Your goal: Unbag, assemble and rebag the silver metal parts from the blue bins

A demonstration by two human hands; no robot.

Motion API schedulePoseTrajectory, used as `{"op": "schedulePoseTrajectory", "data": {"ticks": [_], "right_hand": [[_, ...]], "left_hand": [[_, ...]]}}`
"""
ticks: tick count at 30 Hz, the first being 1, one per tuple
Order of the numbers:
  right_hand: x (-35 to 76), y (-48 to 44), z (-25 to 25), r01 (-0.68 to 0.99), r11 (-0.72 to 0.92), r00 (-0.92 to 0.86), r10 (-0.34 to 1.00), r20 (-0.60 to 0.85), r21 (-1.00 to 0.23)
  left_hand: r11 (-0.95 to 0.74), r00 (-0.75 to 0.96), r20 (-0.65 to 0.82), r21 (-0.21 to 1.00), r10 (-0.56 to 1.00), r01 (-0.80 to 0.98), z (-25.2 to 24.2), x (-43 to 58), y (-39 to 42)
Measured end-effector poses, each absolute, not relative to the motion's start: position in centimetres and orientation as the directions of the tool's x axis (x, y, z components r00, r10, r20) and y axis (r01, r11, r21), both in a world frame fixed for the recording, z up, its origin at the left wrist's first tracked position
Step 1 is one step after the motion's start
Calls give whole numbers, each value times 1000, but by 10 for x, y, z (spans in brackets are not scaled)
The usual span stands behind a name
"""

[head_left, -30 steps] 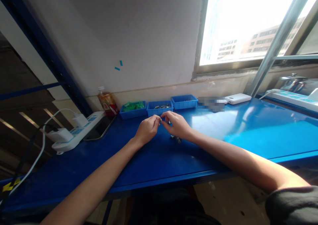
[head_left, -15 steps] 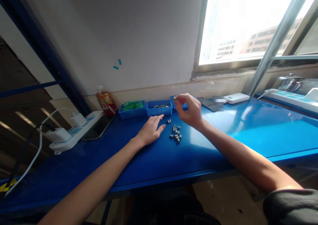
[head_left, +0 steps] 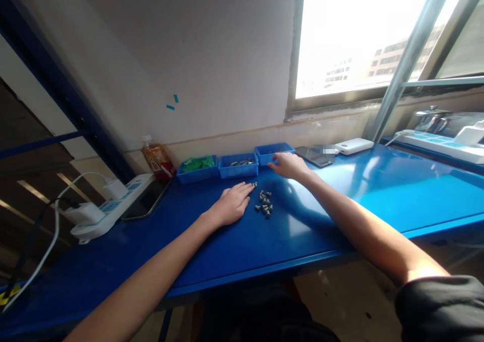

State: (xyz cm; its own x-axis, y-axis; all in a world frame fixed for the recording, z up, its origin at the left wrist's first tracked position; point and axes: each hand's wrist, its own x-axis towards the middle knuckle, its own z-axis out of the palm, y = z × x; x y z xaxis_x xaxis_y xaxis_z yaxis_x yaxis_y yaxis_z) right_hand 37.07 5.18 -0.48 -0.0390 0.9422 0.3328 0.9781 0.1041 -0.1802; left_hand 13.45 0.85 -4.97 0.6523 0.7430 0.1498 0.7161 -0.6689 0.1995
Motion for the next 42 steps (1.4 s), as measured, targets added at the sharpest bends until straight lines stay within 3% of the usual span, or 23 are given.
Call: {"op": "schedulePoseTrajectory", "data": {"ticks": [2,6,10,33,42], "right_hand": [[358,47,-19,965,193,-142,954,266,-175],[330,32,-34,901,400,-341,892,296,-168],[318,27,-40,869,477,-430,859,279,-128],[307,21,-41,861,471,-395,857,333,-193],[305,19,-39,751,606,-454,762,462,-261]], "left_hand": [[-667,645,170,194,745,719,-51,133,10],[-665,639,185,184,747,724,-52,132,11],[-669,637,205,198,743,716,-51,130,11],[-624,565,283,198,775,756,-52,124,13],[-611,488,426,223,762,759,-48,121,15]]}}
